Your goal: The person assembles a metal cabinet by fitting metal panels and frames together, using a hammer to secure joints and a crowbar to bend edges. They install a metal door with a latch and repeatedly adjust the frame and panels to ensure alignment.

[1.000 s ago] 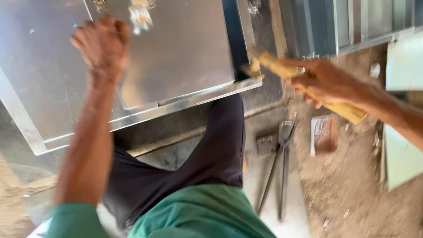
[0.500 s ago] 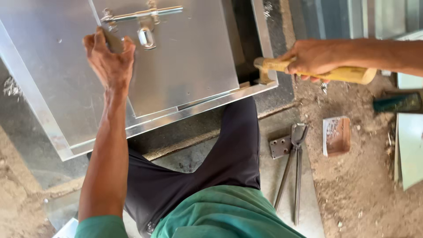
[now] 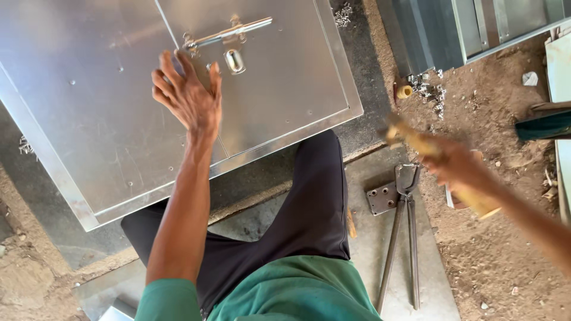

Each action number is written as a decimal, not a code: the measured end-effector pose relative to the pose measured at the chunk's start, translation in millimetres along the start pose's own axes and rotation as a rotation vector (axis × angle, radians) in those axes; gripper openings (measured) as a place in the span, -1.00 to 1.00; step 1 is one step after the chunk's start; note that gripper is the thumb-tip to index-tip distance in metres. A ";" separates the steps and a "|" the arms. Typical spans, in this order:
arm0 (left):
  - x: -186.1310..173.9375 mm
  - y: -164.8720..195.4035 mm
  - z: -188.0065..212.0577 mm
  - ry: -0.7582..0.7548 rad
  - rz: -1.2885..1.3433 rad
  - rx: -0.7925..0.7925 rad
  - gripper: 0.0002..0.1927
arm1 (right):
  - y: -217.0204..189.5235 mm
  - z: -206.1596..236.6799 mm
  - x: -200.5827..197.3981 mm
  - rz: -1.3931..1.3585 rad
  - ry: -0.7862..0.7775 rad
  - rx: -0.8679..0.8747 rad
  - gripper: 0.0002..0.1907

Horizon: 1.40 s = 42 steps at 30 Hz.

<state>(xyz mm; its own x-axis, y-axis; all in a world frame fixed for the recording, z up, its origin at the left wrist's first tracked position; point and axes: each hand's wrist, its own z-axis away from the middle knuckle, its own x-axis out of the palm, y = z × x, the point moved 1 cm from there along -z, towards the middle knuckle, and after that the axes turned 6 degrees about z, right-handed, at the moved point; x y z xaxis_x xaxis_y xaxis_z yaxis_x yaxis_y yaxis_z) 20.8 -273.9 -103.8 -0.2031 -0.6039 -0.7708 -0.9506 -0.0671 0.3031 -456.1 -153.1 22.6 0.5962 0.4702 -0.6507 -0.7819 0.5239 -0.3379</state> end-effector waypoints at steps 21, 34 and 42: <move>-8.0 24.9 -16.2 -0.181 0.180 0.088 -0.71 | 93.3 -29.8 293.0 0.019 0.217 -0.124 -0.48; -7.8 21.5 -39.9 -0.367 0.123 -0.086 -0.61 | 103.3 -36.8 280.1 -0.141 0.340 -0.120 -0.69; -51.2 -60.8 -36.0 -0.126 0.247 0.079 -0.87 | -22.9 -56.0 185.3 -0.773 0.823 -0.471 -0.85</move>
<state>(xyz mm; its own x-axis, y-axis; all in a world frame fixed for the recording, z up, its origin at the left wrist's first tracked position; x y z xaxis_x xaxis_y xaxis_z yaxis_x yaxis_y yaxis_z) 97.4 -267.5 -62.6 -0.4533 -0.4903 -0.7444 -0.8832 0.1348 0.4491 -337.9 -117.7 -128.3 0.7737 -0.5296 -0.3477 -0.3642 0.0772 -0.9281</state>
